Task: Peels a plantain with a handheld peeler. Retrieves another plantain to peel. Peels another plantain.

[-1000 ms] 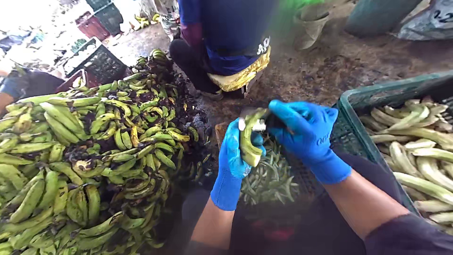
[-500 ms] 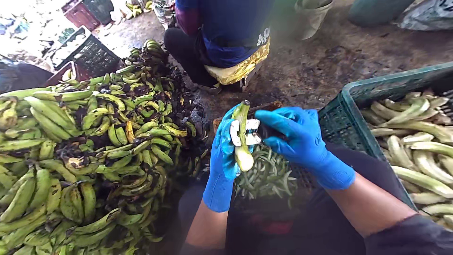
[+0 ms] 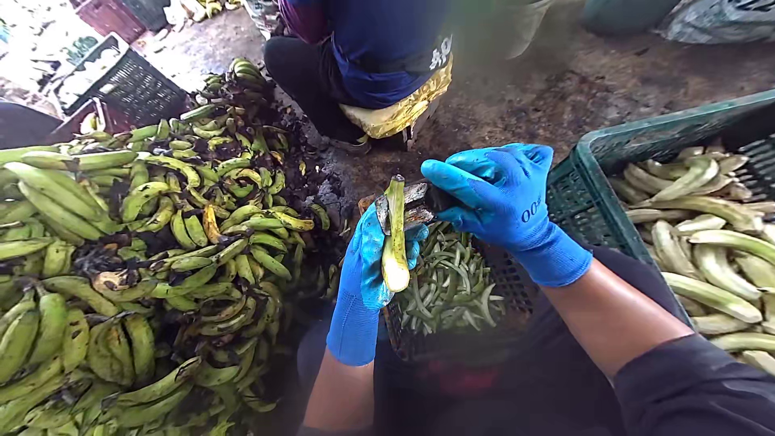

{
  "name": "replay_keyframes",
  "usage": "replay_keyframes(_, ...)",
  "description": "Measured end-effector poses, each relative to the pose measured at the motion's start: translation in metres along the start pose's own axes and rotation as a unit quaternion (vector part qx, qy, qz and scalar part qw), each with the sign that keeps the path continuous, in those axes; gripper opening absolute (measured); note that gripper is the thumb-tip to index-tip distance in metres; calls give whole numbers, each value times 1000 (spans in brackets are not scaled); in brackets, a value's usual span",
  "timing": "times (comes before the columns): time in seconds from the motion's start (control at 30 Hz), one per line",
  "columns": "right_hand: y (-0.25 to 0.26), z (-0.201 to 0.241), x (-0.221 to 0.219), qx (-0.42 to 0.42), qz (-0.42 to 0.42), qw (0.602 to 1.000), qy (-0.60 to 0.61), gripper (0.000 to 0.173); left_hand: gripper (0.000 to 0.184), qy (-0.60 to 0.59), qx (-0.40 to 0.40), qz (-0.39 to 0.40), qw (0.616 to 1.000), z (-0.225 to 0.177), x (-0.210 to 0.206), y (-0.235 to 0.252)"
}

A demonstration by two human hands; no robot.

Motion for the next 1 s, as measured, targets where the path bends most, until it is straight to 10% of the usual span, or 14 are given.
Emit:
replay_keyframes(0.17, 26, -76, 37, -138, -51, 989, -29, 60, 56, 74, 32, -19, 997, 8, 11, -10)
replay_keyframes(0.53, -20, 51, 6, -71, 98, 977, 177, 54, 55, 130, -392, -37, 910, -23, 1, 14)
replay_keyframes(0.77, 6, -26, 4, -146, 27, 986, 73, 55, 59, 107, 78, 76, 988, 14, -7, 12)
replay_keyframes(1.0, -23, 39, 17, -69, 46, 991, 106, 52, 46, -4, -323, -53, 945, -11, -10, 23)
Point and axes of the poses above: each hand's wrist, its own y-axis towards the middle knuckle, its own x-axis out of the back of the hand, z = x × y, the point moved 4 cm from there along y, towards the middle knuckle, and after that the axes turned 6 degrees about -y, right-handed, at the moved point
